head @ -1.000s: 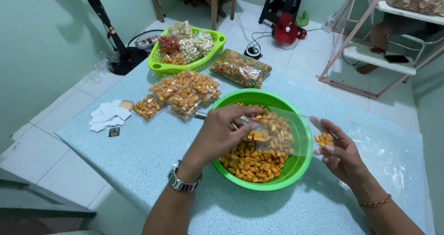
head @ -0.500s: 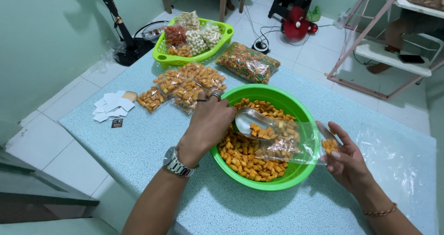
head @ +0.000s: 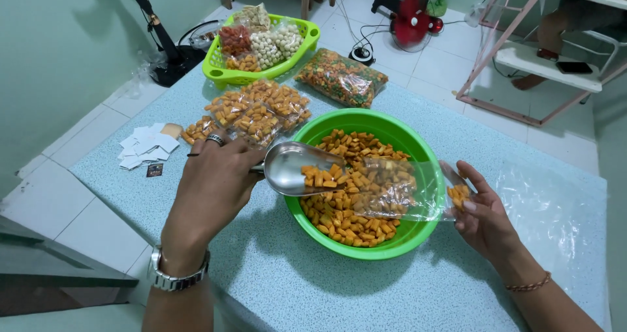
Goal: Packing small orange snacks into plastic bags, including placing a small paper slip inside each bag.
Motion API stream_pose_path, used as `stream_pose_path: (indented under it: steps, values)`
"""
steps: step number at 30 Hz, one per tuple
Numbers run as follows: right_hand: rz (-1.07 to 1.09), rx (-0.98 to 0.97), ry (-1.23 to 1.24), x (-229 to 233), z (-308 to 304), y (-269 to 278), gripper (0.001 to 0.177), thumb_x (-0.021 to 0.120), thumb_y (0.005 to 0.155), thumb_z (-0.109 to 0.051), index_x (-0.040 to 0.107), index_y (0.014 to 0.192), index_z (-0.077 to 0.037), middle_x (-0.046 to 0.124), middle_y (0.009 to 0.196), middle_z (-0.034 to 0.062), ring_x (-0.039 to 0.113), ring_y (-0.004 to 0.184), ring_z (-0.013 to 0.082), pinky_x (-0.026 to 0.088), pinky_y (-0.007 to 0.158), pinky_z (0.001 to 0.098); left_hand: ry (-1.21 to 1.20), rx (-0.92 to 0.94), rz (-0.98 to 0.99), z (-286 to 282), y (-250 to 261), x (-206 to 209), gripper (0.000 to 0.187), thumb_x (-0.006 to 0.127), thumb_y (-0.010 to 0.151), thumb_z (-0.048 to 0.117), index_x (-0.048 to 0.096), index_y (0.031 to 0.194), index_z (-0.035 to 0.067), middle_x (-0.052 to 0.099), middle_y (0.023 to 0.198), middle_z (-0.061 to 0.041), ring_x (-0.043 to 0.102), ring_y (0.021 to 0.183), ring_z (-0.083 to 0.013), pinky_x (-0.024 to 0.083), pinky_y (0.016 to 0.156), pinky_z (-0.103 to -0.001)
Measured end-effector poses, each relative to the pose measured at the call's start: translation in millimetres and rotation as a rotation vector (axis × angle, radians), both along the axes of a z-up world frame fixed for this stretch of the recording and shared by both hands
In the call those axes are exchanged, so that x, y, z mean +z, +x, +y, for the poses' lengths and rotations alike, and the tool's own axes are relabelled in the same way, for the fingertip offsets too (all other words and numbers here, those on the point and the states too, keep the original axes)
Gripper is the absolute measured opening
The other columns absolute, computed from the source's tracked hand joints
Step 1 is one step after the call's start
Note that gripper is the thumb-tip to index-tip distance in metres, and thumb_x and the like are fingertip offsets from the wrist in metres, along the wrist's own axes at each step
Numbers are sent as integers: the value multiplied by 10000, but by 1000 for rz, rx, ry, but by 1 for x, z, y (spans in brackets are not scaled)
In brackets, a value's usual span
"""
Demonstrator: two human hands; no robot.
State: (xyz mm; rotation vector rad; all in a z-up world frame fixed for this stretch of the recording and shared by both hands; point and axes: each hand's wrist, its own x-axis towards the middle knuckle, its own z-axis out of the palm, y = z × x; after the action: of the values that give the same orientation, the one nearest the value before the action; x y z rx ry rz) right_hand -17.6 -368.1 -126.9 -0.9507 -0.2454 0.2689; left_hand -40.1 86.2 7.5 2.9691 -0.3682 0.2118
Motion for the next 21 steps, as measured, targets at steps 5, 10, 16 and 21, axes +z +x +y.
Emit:
stream_pose_path:
  steps: [5, 10, 16, 21]
  values:
    - [-7, 18, 20, 3, 1, 0, 664, 655, 898, 5, 447, 1516, -119, 259, 1656, 193, 764, 790, 211, 676, 593, 189, -9, -72, -38, -3, -4, -3, 294, 692, 888, 231, 734, 1176, 267, 691, 911, 3, 649, 781, -313, 418, 833, -492]
    - [-3, 11, 13, 3, 1, 0, 668, 672, 884, -3, 454, 1506, -111, 299, 1640, 188, 742, 834, 184, 674, 586, 184, -14, -139, -91, -20, 2, -3, 299, 672, 927, 237, 743, 1215, 280, 690, 905, 14, 601, 749, -280, 375, 785, -455]
    - [-6, 19, 29, 4, 1, -2, 690, 663, 886, 7, 432, 1525, -111, 251, 1655, 205, 751, 808, 211, 676, 599, 191, 72, -129, -281, -34, 19, -9, 294, 665, 909, 157, 749, 1172, 258, 717, 969, -9, 619, 941, -329, 404, 828, -497]
    - [-20, 35, 28, 3, 2, 0, 673, 672, 887, 14, 451, 1511, -109, 223, 1666, 206, 765, 805, 249, 681, 605, 206, -33, -217, -170, -53, 32, 1, 291, 686, 922, 172, 758, 1194, 243, 695, 878, -4, 618, 736, -288, 413, 794, -465]
